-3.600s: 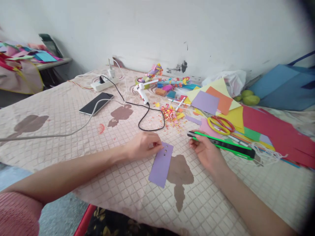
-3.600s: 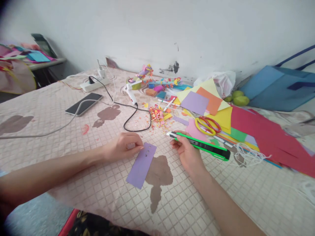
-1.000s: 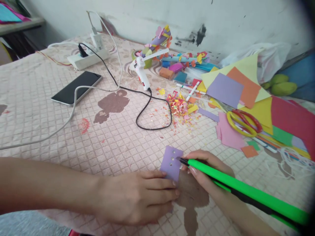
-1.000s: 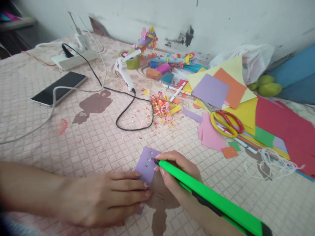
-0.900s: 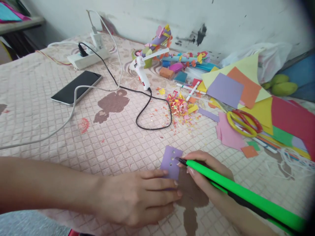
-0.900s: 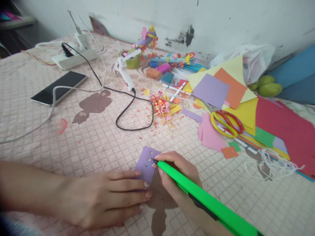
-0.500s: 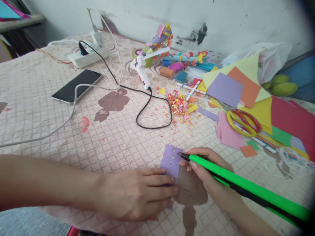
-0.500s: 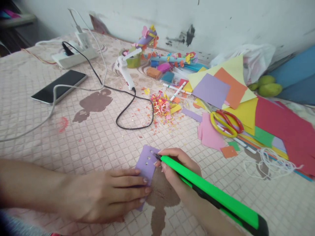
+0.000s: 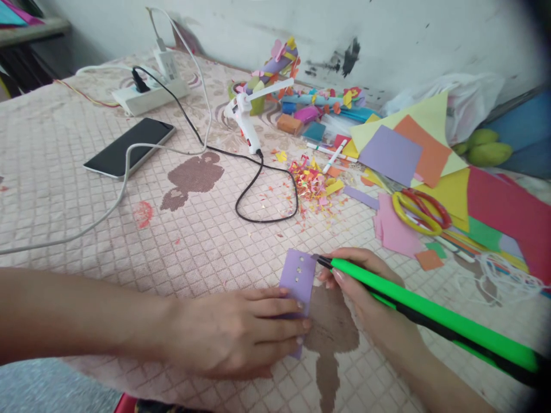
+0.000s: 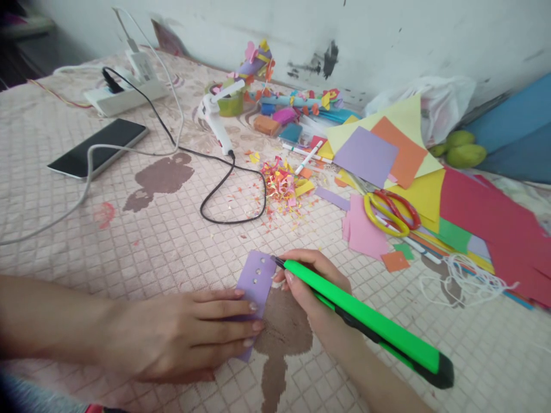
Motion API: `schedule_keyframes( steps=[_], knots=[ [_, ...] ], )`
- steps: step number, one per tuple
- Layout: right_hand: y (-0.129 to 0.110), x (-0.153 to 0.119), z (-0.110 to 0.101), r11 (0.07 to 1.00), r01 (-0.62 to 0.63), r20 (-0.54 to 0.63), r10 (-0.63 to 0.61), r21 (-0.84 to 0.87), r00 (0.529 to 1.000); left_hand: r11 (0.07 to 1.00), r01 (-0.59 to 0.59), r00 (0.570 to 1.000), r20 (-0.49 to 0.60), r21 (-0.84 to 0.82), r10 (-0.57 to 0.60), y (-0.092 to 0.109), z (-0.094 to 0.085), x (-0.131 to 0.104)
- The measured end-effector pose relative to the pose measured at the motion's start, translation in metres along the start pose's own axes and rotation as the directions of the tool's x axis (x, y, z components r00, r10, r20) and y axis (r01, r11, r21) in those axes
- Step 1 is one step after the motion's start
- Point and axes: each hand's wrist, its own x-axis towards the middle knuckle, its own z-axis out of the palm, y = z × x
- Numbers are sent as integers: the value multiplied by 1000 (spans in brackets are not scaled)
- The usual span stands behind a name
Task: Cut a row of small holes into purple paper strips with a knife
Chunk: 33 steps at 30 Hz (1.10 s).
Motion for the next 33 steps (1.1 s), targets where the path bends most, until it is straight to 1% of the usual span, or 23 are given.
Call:
schedule_keyframes(
  steps=[2,6,8,12,16,18,20,23,26,28,33],
  knots=[
    [1,0,0,1000,17,-7,-17,-26,1000,1000,1,1000,1,12,-1,0,-1,0],
    [-3,1,2,998,48,-8,-48,-49,999,996,-83,993,-83,29,85,-1,-1,1],
    [-7,1,3,997,67,8,-66,-46,998,994,-103,988,-111,21,105,-1,0,1],
    [-15,0,7,992,89,51,-84,-94,995,997,-81,992,-101,17,82,-1,1,2],
    [-16,-2,9,982,138,25,-135,-132,990,996,-85,993,-87,8,85,-2,0,2],
    [-15,-4,9,976,152,39,-148,-154,988,996,-89,992,-88,4,89,-2,-2,2],
    [-15,-5,9,972,160,79,-148,-171,986,995,-99,989,-108,-6,98,-3,-2,3],
    [-16,-6,9,966,199,105,-183,-168,978,993,-116,983,-144,-19,112,-4,-2,3],
    [-20,-5,10,954,243,128,-222,-176,967,997,-80,986,-147,-11,77,-4,0,3],
    [-21,-5,10,946,253,172,-220,-203,960,998,-55,988,-144,5,55,-4,1,3],
    [-22,-7,8,938,244,220,-191,-246,957,997,-73,986,-151,14,74,-4,-1,4]
  ],
)
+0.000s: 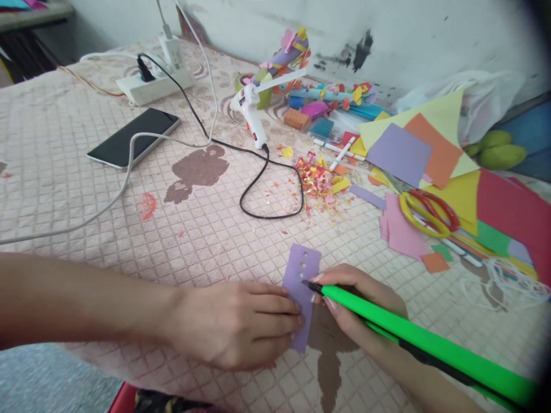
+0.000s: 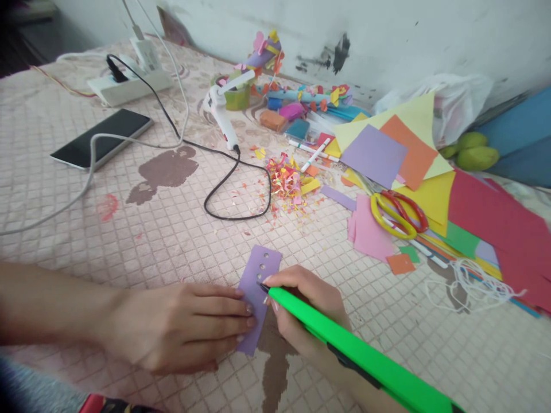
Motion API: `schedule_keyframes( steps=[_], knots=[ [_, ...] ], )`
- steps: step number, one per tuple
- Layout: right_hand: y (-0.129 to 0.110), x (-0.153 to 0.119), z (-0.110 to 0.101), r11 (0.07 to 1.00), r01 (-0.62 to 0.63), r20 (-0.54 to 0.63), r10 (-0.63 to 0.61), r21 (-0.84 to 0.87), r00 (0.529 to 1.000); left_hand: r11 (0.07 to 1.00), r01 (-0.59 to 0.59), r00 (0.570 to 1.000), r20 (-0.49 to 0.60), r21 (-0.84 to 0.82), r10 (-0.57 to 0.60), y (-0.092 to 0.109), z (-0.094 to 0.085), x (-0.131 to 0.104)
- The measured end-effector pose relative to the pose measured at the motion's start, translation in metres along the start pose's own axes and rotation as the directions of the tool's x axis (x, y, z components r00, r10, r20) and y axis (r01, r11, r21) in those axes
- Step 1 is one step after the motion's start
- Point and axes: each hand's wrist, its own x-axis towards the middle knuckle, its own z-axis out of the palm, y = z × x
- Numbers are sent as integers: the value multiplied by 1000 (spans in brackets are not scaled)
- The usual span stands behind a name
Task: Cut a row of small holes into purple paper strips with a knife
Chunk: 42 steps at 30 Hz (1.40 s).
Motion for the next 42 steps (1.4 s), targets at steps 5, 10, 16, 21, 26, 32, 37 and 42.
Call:
schedule_keyframes(
  steps=[5,10,16,21,26,32,37,42],
  knots=[
    [2,0,2,1000,-2,-57,4,30,998,1000,-1,1000,5,-20,1,-1,-1,1],
    [9,-2,4,997,-65,-153,72,52,986,998,52,999,-6,-20,-52,-1,-1,0],
    [14,-3,5,996,-55,-152,66,72,986,991,133,990,58,-29,-131,-2,1,-2],
    [13,-2,4,994,-77,-126,87,78,988,991,129,990,65,-32,-127,-3,2,-2],
    [11,0,3,994,-89,-114,96,63,989,991,129,990,62,-34,-127,-4,1,-2],
    [15,3,3,997,-45,-71,49,55,996,991,125,990,63,-44,-122,-5,0,-2],
    [19,2,1,997,-32,-36,34,64,999,990,128,991,49,-63,-125,-5,-1,-1],
    [21,4,2,998,-17,-49,20,64,999,987,131,991,49,-94,-127,-7,-1,-1]
  ],
)
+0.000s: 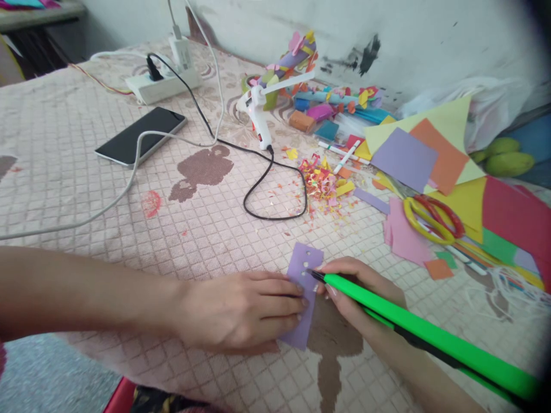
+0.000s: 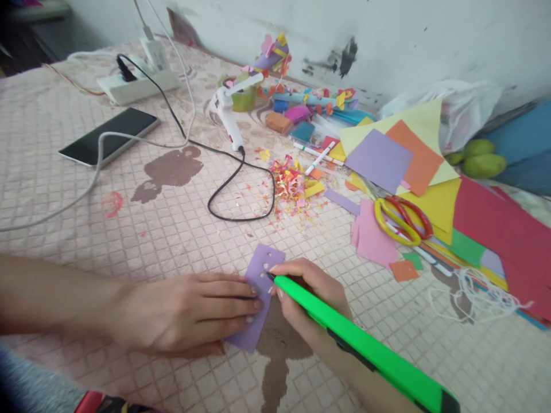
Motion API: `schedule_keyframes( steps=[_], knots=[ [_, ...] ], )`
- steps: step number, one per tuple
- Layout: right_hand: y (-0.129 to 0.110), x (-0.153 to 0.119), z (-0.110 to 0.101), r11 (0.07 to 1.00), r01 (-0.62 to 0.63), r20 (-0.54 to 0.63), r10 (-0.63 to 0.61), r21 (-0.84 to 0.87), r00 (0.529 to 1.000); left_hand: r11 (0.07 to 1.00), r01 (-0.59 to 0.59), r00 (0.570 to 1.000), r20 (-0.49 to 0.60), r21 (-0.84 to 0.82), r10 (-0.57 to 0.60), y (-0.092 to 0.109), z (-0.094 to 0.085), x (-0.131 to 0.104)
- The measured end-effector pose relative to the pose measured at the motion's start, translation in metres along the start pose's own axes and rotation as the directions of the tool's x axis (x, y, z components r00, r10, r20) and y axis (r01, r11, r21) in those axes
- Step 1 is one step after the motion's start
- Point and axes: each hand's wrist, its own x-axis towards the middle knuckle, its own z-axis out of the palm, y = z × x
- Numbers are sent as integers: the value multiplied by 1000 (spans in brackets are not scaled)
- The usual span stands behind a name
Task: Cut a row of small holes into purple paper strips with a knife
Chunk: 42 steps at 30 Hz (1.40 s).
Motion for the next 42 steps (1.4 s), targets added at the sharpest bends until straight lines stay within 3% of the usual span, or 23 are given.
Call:
schedule_keyframes(
  steps=[8,14,18,20,22,27,42],
  knots=[
    [-16,8,-2,999,-29,-4,29,17,1000,999,7,997,-81,-46,-11,-3,-7,2],
    [-6,4,0,996,-5,-40,8,86,999,970,222,928,-283,-97,-241,-24,-16,8],
    [0,3,-3,992,-27,-14,29,126,999,905,300,888,-259,-301,-381,-38,-16,15],
    [-1,6,-5,990,-56,28,53,129,998,883,321,887,-218,-341,-407,-43,-14,19],
    [-2,8,-7,988,-84,85,74,131,994,893,308,908,-177,-328,-379,-48,-11,23],
    [-2,12,-9,988,-87,94,75,131,993,927,274,939,-135,-255,-315,-56,-2,29],
    [6,14,-7,1000,1,91,-3,19,996,946,241,952,-138,-218,-274,-56,0,26]
  ],
)
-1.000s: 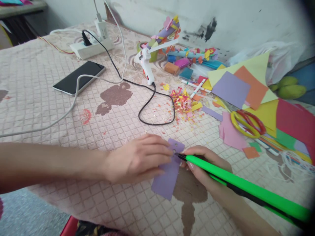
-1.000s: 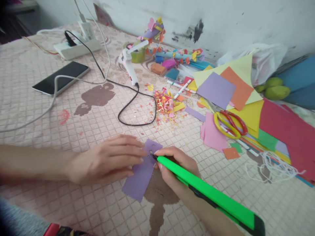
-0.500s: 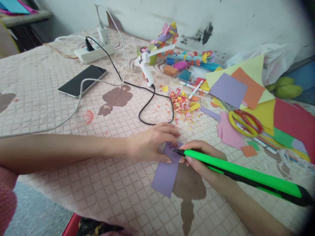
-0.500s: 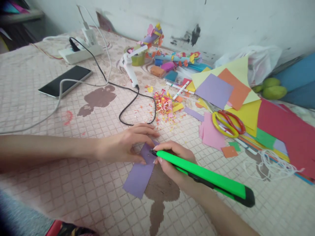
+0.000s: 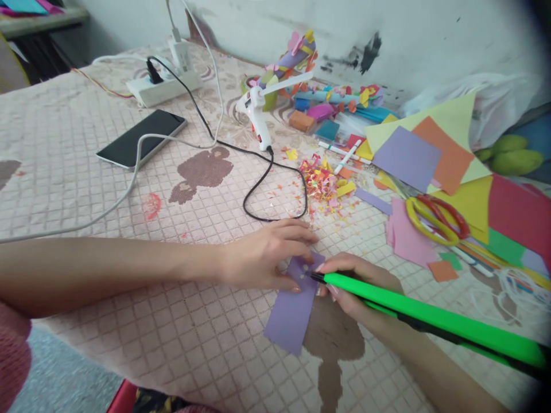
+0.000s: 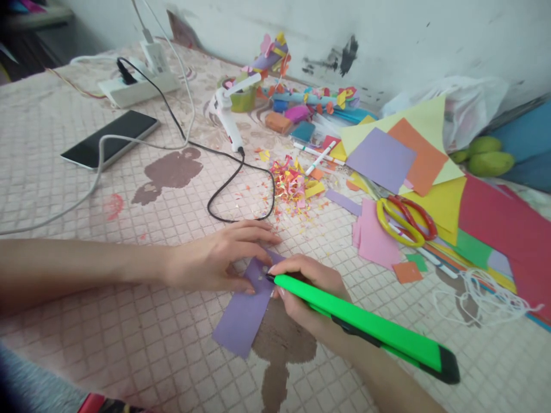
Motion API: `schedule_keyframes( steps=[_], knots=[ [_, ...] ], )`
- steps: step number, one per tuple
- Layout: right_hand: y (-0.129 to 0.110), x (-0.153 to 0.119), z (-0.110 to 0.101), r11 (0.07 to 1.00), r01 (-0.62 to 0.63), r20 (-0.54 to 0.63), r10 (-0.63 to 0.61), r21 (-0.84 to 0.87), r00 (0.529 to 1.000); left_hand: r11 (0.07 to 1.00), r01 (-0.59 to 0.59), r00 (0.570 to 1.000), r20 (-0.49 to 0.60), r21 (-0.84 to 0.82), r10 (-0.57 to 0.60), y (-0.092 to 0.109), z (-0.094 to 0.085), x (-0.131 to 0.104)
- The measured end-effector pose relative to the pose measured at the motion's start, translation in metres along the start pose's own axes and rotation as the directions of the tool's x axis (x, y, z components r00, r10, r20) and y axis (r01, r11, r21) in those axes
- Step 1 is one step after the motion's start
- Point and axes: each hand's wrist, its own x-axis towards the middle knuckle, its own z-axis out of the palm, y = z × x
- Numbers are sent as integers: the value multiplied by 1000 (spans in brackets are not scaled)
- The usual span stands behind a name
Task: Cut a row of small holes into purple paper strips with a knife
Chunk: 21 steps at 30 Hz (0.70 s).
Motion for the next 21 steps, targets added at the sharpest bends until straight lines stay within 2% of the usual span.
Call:
schedule_keyframes(
  steps=[11,21],
  knots=[
    [10,-4,-1,999,-21,49,19,29,999,1000,9,1000,-5,-1,-9,0,1,0],
    [4,-3,0,999,24,48,-22,-37,999,1000,14,1000,18,-27,-14,0,0,0]
  ],
)
